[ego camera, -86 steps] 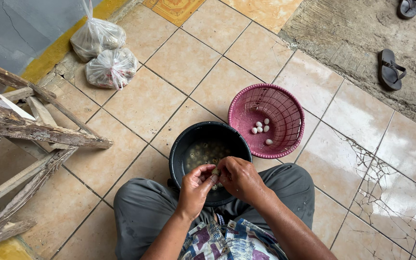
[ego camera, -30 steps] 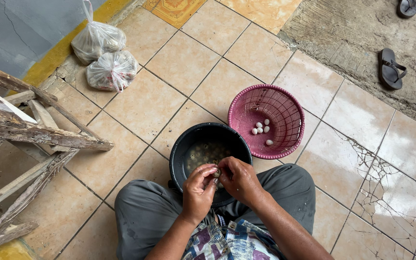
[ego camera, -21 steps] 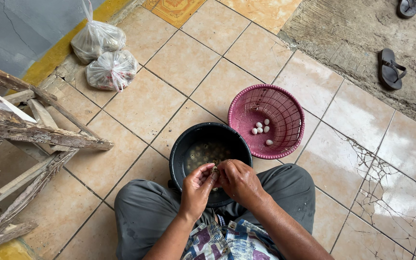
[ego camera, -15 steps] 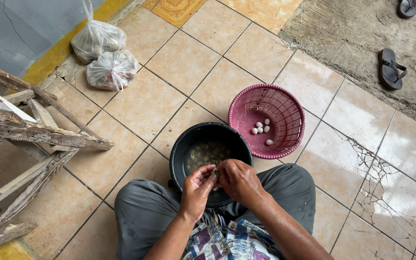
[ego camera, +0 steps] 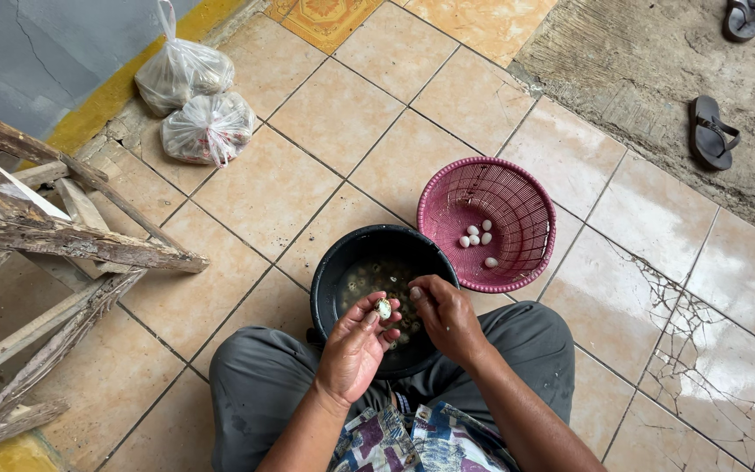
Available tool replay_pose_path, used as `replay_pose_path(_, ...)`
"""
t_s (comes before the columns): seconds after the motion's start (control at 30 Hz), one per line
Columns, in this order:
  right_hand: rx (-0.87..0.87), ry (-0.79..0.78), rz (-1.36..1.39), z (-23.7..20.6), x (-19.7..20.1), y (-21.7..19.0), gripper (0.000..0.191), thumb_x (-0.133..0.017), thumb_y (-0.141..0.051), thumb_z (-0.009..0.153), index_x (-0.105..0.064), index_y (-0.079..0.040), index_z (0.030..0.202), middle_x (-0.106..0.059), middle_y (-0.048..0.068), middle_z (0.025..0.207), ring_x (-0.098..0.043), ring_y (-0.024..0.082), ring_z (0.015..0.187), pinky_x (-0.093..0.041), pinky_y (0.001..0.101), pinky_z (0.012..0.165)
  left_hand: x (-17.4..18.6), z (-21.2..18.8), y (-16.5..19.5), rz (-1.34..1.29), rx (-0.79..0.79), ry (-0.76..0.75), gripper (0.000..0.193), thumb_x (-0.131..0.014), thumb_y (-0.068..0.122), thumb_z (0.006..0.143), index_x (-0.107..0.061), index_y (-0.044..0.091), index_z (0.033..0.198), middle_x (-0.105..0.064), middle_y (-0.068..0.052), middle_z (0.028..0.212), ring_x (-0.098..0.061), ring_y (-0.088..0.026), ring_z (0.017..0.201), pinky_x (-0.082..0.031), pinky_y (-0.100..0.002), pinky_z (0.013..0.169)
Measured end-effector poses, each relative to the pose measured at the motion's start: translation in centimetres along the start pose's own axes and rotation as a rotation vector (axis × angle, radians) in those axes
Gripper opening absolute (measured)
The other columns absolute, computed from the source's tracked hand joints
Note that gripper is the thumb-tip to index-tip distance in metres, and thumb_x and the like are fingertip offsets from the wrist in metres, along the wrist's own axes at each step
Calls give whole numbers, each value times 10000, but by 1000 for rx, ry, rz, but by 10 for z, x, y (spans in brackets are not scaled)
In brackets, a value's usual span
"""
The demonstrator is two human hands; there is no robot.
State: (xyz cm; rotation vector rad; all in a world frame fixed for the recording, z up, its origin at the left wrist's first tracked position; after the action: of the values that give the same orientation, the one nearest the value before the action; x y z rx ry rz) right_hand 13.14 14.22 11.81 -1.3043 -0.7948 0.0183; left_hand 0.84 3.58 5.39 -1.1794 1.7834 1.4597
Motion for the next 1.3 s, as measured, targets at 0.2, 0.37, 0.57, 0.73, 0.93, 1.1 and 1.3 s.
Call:
replay_pose_path(0.2, 234, -97, 167, -11, -7, -28, 155, -701, -83, 959, -693, 10, 1083, -717, 113, 1000, -725, 176, 844, -582, 293, 688, 4, 3, -5, 36, -63, -10, 310, -602, 56, 1029, -620, 46, 1338, -662, -71, 1182, -617, -150, 1082, -493, -308, 935)
replay_pose_path(0.37, 235, -128, 188, -9, -9, -32, 154, -716, -75, 942, -704, 11, 1070, -732, 120, 1010, -744, 196, 855, -597, 309, 704, 9, 3, -4, 130, -109, 29, 301, -630, 25, 986, -639, 47, 1287, -658, -44, 1131, -611, -126, 1025, -507, -302, 933)
replay_pose_path(0.57, 294, -122, 114, -9, -7, -30, 133, -706, -44, 938, -691, 18, 1055, -738, 135, 976, -756, 262, 854, -588, 344, 722, 10, 2, -6, 186, -123, 48, 318, -675, -13, 954, -642, 38, 1267, -654, -50, 1105, -611, -125, 1009, -532, -294, 917)
replay_pose_path(0.73, 400, -101, -2, -11, -4, -37, 131, -686, 3, 917, -667, 13, 1046, -725, 146, 992, -742, 310, 888, -584, 373, 734, 8, 2, -7, 207, -123, 51, 328, -669, -35, 943, -640, 30, 1264, -644, -55, 1119, -611, -121, 1007, -538, -282, 903)
replay_pose_path(0.93, 489, -56, -56, -14, -4, -44, 181, -677, 33, 902, -638, -4, 1074, -709, 148, 1003, -720, 333, 905, -576, 395, 748, 6, 2, -6, 264, -113, 73, 339, -659, -35, 933, -635, 25, 1266, -650, -72, 1125, -627, -131, 1006, -565, -291, 889)
replay_pose_path(1.1, 373, -61, -1, -13, -7, -30, 186, -676, 31, 912, -599, -9, 1077, -691, 127, 946, -723, 266, 843, -569, 353, 699, 1, 2, -8, 230, -92, 30, 321, -633, 16, 990, -628, 2, 1310, -664, -85, 1137, -640, -138, 1002, -567, -303, 894)
replay_pose_path(1.3, 224, -74, 72, -10, -5, -11, 151, -631, 34, 923, -596, -9, 1063, -684, 108, 918, -709, 197, 781, -567, 321, 684, 0, 2, -13, 59, 6, -10, 311, -564, 92, 1031, -601, 22, 1332, -688, -95, 1135, -665, -169, 985, -568, -319, 876)
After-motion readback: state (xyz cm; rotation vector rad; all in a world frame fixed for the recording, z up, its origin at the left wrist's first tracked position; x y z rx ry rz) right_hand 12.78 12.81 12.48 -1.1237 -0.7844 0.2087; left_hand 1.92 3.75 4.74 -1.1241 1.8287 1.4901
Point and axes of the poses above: each hand's wrist, its own z-axis towards the middle knuckle, its own x-axis out of the back of the hand, y = z × x, the point moved 7 cm from there along z, towards the middle knuckle
